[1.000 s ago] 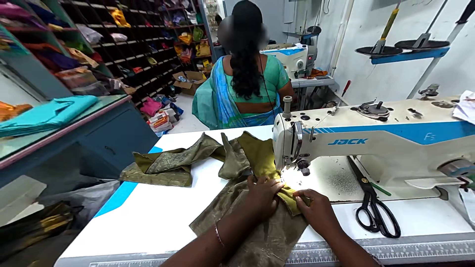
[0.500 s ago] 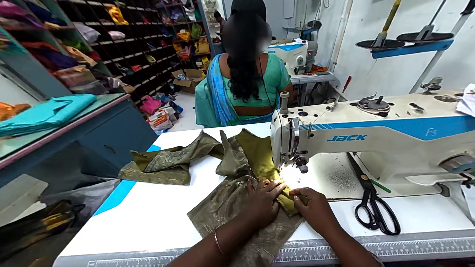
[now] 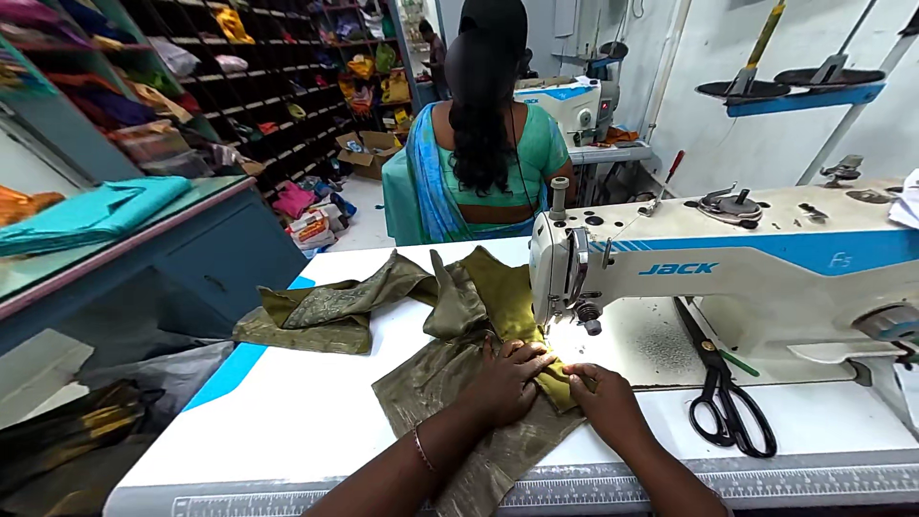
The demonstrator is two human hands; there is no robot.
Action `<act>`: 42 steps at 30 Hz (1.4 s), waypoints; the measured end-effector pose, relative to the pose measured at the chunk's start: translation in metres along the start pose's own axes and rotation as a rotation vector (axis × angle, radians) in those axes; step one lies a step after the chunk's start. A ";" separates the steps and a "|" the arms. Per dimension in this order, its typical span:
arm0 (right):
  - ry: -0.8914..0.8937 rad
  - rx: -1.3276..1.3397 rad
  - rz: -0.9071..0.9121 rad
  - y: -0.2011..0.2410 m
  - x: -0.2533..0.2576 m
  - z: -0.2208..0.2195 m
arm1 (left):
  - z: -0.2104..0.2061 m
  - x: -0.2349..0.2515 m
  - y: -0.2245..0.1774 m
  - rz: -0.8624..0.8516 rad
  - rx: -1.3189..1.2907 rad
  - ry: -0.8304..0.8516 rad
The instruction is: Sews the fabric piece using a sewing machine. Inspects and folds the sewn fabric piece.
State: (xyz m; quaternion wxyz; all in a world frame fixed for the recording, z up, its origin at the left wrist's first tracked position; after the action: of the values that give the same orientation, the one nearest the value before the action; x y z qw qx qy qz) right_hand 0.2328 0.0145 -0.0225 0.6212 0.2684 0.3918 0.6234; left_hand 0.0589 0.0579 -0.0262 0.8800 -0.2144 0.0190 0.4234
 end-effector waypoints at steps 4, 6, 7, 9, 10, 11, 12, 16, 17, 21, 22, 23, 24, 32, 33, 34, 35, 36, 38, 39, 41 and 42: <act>0.006 0.011 -0.037 0.005 0.000 -0.004 | 0.004 0.002 0.006 -0.037 0.015 0.000; -0.007 0.011 -0.040 0.007 -0.002 -0.007 | 0.007 0.001 0.009 -0.066 0.001 -0.004; -0.023 0.010 -0.035 0.008 -0.003 -0.009 | 0.008 0.001 0.013 -0.092 -0.016 -0.018; -0.059 0.007 -0.022 0.007 -0.004 -0.012 | 0.009 0.002 0.019 -0.145 -0.038 -0.058; -0.069 0.003 -0.018 0.007 -0.005 -0.012 | 0.009 0.002 0.020 -0.179 -0.032 -0.077; -0.075 -0.002 -0.013 0.007 -0.006 -0.012 | 0.009 0.001 0.021 -0.211 -0.018 -0.094; -0.077 -0.011 -0.007 0.007 -0.006 -0.013 | 0.009 0.001 0.020 -0.230 0.002 -0.096; -0.068 -0.062 -0.010 0.010 -0.006 -0.013 | 0.008 0.000 0.018 -0.235 0.059 -0.078; -0.064 -0.073 -0.009 0.011 -0.006 -0.013 | 0.007 0.000 0.018 -0.237 0.063 -0.081; -0.062 -0.089 0.012 0.010 -0.006 -0.015 | 0.006 -0.001 0.017 -0.246 0.094 -0.121; -0.063 -0.090 0.017 0.010 -0.006 -0.015 | 0.008 -0.001 0.013 -0.208 0.096 -0.079; -0.062 -0.091 0.021 0.010 -0.006 -0.015 | 0.011 0.000 0.007 -0.153 0.105 -0.026; -0.062 -0.091 0.023 0.010 -0.006 -0.015 | 0.014 0.000 -0.001 -0.089 0.103 0.036; -0.056 -0.088 0.027 0.010 -0.006 -0.015 | 0.010 0.004 -0.030 0.125 0.047 0.081; -0.051 -0.089 0.024 0.010 -0.006 -0.014 | 0.009 0.003 -0.028 0.133 0.017 0.075; -0.044 -0.087 0.023 0.010 -0.006 -0.014 | 0.008 0.002 -0.026 0.144 -0.011 0.073; -0.042 -0.087 0.028 0.010 -0.006 -0.014 | 0.006 0.000 -0.024 0.151 -0.036 0.069; -0.041 -0.088 0.034 0.010 -0.006 -0.015 | 0.004 -0.001 -0.022 0.146 -0.057 0.060; -0.041 -0.090 0.039 0.009 -0.006 -0.015 | 0.001 -0.003 -0.015 0.115 -0.077 0.025; -0.037 -0.089 0.034 0.009 -0.006 -0.015 | -0.001 -0.005 -0.013 0.095 -0.092 0.005; -0.029 -0.086 0.020 0.009 -0.006 -0.014 | -0.004 -0.006 -0.010 0.056 -0.112 0.001; -0.027 -0.080 0.012 0.010 -0.006 -0.013 | -0.004 -0.006 -0.010 0.040 -0.102 0.002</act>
State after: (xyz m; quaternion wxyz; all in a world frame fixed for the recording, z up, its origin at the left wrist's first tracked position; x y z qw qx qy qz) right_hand 0.2169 0.0075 -0.0211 0.6328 0.2539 0.3564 0.6388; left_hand 0.0627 0.0464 -0.0253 0.8593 -0.2590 0.0023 0.4410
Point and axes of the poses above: each hand's wrist, its own x-axis towards the middle knuckle, its own z-axis out of the back of the hand, y = z × x, the point moved 3 cm from there along x, towards the middle knuckle, and after that the axes turned 8 degrees about y, right-handed, at the moved point
